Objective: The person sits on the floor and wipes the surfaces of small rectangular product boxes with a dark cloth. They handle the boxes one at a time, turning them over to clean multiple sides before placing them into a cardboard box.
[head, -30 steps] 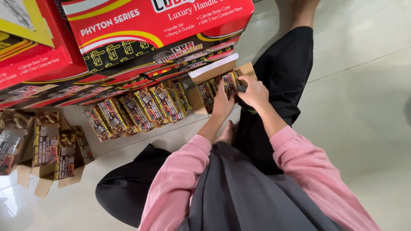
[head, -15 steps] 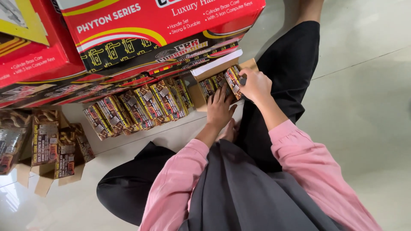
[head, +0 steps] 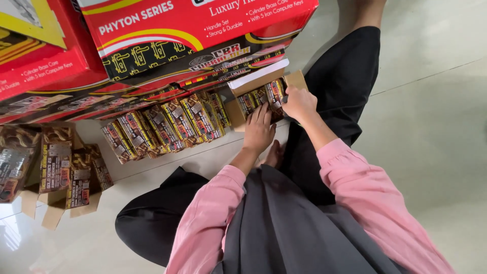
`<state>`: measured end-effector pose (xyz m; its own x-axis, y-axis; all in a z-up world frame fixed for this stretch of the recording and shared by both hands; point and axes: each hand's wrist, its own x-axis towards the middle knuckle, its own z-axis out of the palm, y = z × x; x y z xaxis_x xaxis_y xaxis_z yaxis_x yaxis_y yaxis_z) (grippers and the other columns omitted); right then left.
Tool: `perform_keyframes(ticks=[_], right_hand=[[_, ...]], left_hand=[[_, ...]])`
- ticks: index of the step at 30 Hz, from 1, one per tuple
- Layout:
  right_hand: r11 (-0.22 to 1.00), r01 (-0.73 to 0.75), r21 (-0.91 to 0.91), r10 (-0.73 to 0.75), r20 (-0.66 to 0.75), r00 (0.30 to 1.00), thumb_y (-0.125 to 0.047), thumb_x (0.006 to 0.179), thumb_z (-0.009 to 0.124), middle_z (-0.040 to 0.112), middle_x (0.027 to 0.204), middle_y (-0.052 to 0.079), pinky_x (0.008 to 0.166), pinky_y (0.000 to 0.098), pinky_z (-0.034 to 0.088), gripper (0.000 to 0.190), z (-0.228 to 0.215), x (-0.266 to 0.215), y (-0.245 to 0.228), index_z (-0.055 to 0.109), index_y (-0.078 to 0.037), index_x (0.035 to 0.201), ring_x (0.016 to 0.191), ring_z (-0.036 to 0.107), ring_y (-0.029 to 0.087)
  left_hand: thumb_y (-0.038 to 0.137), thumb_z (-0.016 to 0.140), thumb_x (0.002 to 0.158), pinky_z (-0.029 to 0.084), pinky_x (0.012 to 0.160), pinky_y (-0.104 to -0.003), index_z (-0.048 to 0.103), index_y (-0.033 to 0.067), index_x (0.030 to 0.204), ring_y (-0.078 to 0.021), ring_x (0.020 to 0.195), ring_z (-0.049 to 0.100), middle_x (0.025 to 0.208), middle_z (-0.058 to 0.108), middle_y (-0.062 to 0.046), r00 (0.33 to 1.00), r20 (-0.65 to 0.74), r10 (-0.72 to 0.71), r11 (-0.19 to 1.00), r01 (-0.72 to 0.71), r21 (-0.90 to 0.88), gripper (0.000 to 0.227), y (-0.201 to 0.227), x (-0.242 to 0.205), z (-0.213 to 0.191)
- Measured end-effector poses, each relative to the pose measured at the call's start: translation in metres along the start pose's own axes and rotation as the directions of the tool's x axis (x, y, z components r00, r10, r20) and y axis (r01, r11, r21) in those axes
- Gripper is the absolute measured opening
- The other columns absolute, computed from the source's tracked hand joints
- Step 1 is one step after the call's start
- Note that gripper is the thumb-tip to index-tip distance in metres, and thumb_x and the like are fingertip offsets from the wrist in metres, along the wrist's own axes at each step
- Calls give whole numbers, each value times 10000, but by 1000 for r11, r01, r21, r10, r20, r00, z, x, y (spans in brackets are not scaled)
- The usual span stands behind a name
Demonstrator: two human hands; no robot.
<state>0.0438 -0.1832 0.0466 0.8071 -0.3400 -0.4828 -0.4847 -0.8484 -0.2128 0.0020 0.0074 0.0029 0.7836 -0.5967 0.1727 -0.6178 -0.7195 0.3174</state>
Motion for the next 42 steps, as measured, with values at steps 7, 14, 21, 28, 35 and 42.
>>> perform_keyframes(ticks=[7, 14, 21, 28, 35, 42], right_hand=[[977, 143, -157, -169, -165, 972, -274, 822, 775, 692, 859, 101, 677, 502, 613, 291, -11, -43, -18, 756, -128, 1074, 921, 692, 331], [951, 176, -255, -235, -224, 946, -128, 837, 762, 609, 1044, 152, 709, 464, 606, 323, 9, -24, -16, 735, -30, 1143, 1059, 608, 327], [942, 157, -296, -172, -25, 985, -255, 889, 749, 617, 1271, 152, 856, 466, 578, 640, -5, -37, -30, 532, -69, 1461, 1246, 528, 313], [912, 169, -375, -197, -39, 980, -119, 866, 741, 507, 1332, 174, 729, 418, 604, 618, 16, -38, -36, 514, 46, 1417, 1095, 586, 282], [941, 226, -253, -218, 60, 974, -236, 781, 749, 538, 1425, 171, 771, 492, 595, 454, 12, -52, -31, 716, -5, 1171, 1092, 614, 362], [948, 194, -254, -148, 191, 970, -301, 844, 697, 489, 1546, 176, 847, 499, 590, 475, -3, -56, -42, 735, -4, 1212, 1183, 608, 381]], left_hand=[[510, 580, 958, 452, 1019, -451, 484, 102, 1296, -267, 1393, 410, 1581, 356, -88, 982, 175, -68, 996, 56, 69, 538, 15, 9, -30], [553, 509, 993, 425, 1041, -502, 391, 144, 1463, -309, 1406, 368, 1630, 253, -64, 978, 194, -77, 989, 50, 142, 634, 21, 7, -23], [570, 405, 1013, 282, 1090, -514, 214, 174, 1595, -316, 1453, 228, 1705, 27, -41, 902, 418, -105, 987, 44, 153, 730, 24, 16, -26], [576, 328, 1045, 187, 1150, -507, 91, 149, 1636, -299, 1544, 5, 1705, -91, -73, 856, 506, -110, 988, 39, 149, 766, 27, 23, -38], [610, 335, 1016, 172, 1222, -509, 95, 129, 1634, -281, 1562, -27, 1701, -104, -89, 880, 470, -70, 966, -57, 251, 819, 21, 16, -30], [567, 429, 987, 154, 1266, -500, 107, 126, 1637, -266, 1574, -11, 1704, -83, -75, 894, 447, -19, 985, -59, 160, 849, 16, 13, -30]])
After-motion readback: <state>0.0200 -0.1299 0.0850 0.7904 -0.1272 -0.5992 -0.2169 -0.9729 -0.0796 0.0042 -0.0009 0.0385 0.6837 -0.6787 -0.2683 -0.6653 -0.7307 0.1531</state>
